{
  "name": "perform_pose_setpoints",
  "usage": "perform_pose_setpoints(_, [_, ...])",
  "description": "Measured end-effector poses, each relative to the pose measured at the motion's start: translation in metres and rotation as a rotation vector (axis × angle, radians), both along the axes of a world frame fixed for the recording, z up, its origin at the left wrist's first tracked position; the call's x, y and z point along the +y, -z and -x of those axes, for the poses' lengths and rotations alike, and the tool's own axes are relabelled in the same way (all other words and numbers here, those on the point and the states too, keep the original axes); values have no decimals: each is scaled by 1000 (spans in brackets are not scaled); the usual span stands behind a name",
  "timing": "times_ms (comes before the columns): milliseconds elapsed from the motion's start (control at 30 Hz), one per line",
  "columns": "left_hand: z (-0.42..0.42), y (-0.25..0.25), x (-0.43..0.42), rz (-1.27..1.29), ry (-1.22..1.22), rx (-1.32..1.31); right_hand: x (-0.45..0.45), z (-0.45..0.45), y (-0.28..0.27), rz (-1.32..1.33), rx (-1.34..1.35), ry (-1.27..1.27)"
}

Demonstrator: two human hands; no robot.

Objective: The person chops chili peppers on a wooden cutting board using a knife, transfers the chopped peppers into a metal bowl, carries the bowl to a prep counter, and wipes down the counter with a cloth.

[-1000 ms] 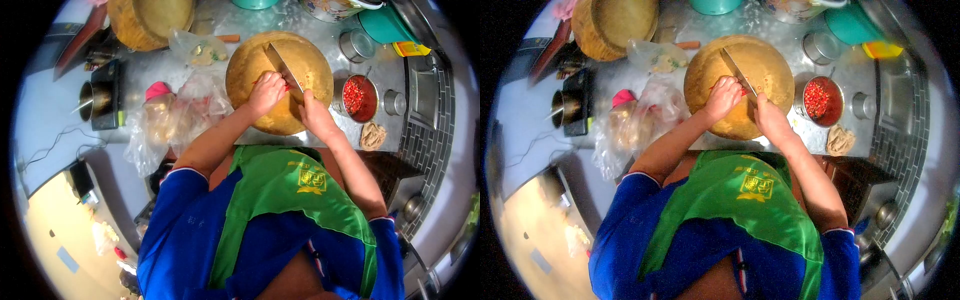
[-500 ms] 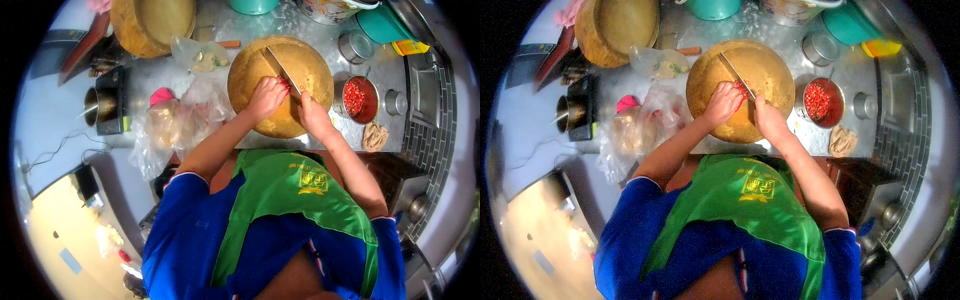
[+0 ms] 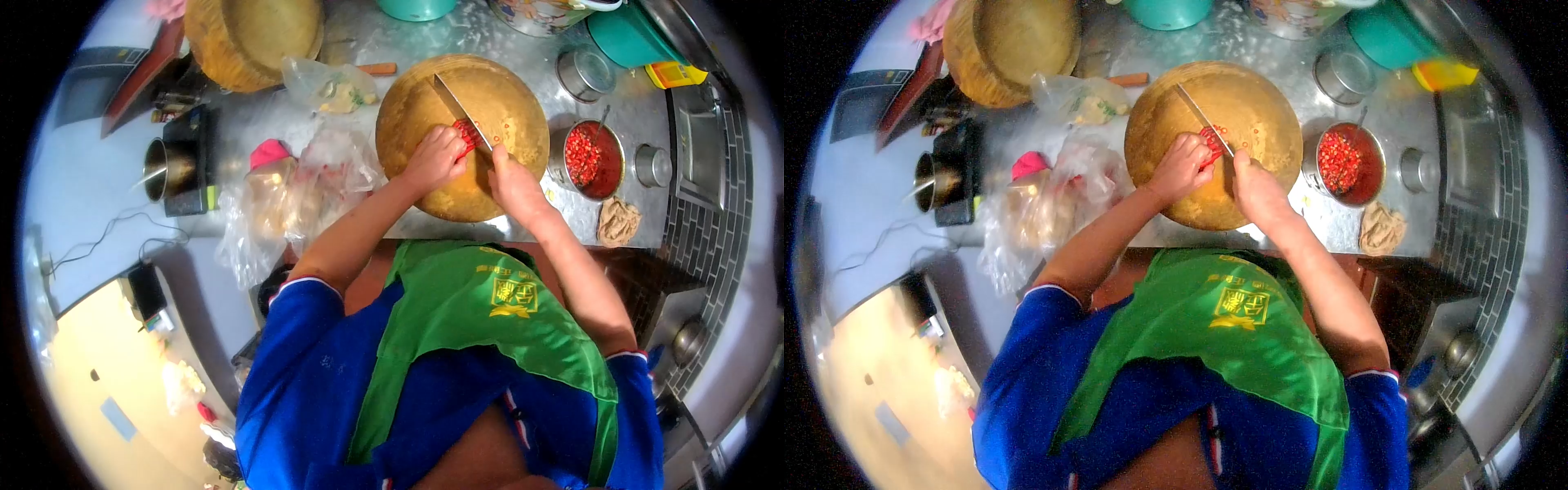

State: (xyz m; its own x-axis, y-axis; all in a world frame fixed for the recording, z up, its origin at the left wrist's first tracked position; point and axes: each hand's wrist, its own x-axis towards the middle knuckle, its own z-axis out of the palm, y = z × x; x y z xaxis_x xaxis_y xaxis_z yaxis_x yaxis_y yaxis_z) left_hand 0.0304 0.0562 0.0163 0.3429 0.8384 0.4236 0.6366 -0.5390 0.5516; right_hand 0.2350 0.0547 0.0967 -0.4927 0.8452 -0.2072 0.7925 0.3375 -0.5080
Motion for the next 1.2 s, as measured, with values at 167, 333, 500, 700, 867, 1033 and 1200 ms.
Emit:
perform_pose_setpoints(167, [0,4,2,26,-2,-19,5,4,-47,25,-80,-41])
perform_pose_setpoints(333, [2,4,5,12,15,-90,6,2,-44,85,-78,-77])
perform_pose_setpoints(500, [3,4,7,7,6,-91,11,1,-8,55,-18,-31])
perform_pose_setpoints(700, [3,5,4,28,3,-79,12,6,-50,57,-24,-88])
perform_pose_setpoints(867, [6,7,3,46,-7,-41,8,5,-1,87,-38,-22])
perform_pose_setpoints(1033, [5,6,3,35,-3,-81,18,3,-48,119,12,-89])
perform_pose_setpoints(1200, [7,6,1,42,-1,-93,5,9,-8,88,6,-9])
